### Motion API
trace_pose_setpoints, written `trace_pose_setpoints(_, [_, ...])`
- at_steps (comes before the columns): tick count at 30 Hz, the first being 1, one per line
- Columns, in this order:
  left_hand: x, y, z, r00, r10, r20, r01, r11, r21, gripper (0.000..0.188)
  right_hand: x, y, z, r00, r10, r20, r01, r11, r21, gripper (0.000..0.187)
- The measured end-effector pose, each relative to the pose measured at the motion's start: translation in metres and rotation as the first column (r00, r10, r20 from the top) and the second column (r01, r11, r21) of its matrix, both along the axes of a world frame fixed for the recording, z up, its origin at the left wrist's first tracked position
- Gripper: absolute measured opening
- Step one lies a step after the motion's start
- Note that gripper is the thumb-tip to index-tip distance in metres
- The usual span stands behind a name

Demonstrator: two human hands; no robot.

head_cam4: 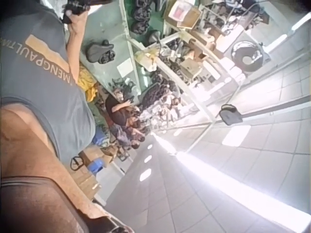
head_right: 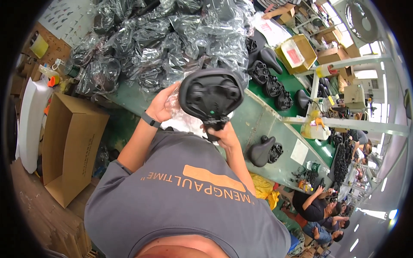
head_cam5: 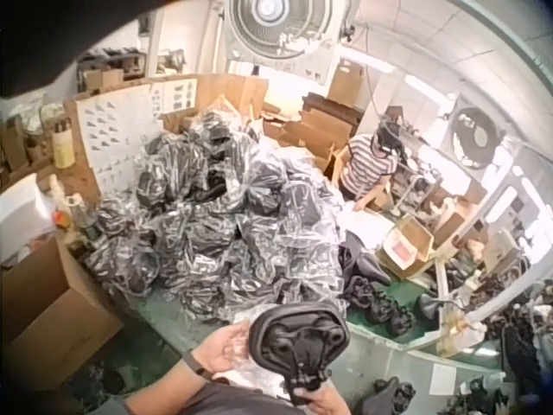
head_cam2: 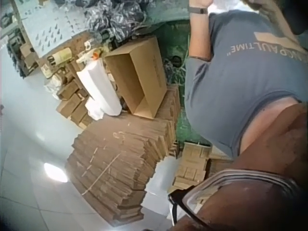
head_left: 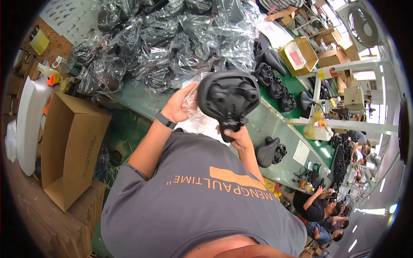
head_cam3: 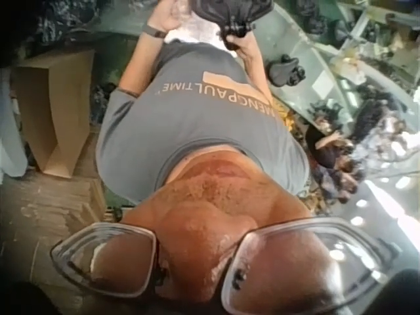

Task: Packing bicycle seats into plastic bags and then into a cardboard box.

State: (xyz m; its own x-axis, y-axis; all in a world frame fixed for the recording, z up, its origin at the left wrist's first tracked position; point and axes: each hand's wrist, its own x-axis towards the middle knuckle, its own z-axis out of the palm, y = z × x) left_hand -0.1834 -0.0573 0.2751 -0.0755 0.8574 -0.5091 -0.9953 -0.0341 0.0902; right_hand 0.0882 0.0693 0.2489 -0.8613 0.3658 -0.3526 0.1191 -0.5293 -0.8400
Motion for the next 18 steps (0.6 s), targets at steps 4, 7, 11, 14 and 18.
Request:
trace_pose_setpoints(4, [0.021, -0.016, 0.021, 0.940, -0.281, 0.192, 0.222, 0.934, 0.280, 0.046, -0.023, -0.015, 0.005, 0.913, -0.227, -0.339, 0.029, 0.866, -0.500, 0.068])
trace_pose_setpoints(7, [0.030, -0.003, -0.031, 0.948, -0.300, 0.109, 0.217, 0.857, 0.468, 0.042, -0.049, -0.005, 0.024, 0.963, -0.053, -0.264, -0.010, 0.973, -0.229, 0.059])
trace_pose_setpoints(11, [-0.021, 0.010, -0.006, 0.958, -0.002, -0.286, 0.027, 0.996, 0.084, 0.043, -0.047, 0.017, 0.023, 0.993, -0.108, 0.038, 0.093, 0.954, 0.284, 0.062])
trace_pose_setpoints(14, [-0.050, 0.012, 0.011, 0.597, 0.091, -0.797, -0.107, 0.994, 0.033, 0.034, -0.049, 0.022, 0.022, 0.983, -0.140, 0.118, -0.016, 0.575, 0.818, 0.070])
trace_pose_setpoints(18, [-0.044, 0.031, 0.034, -0.586, 0.311, -0.748, -0.024, 0.916, 0.399, 0.025, -0.076, 0.006, 0.040, 0.861, -0.306, 0.407, -0.252, 0.438, 0.863, 0.114])
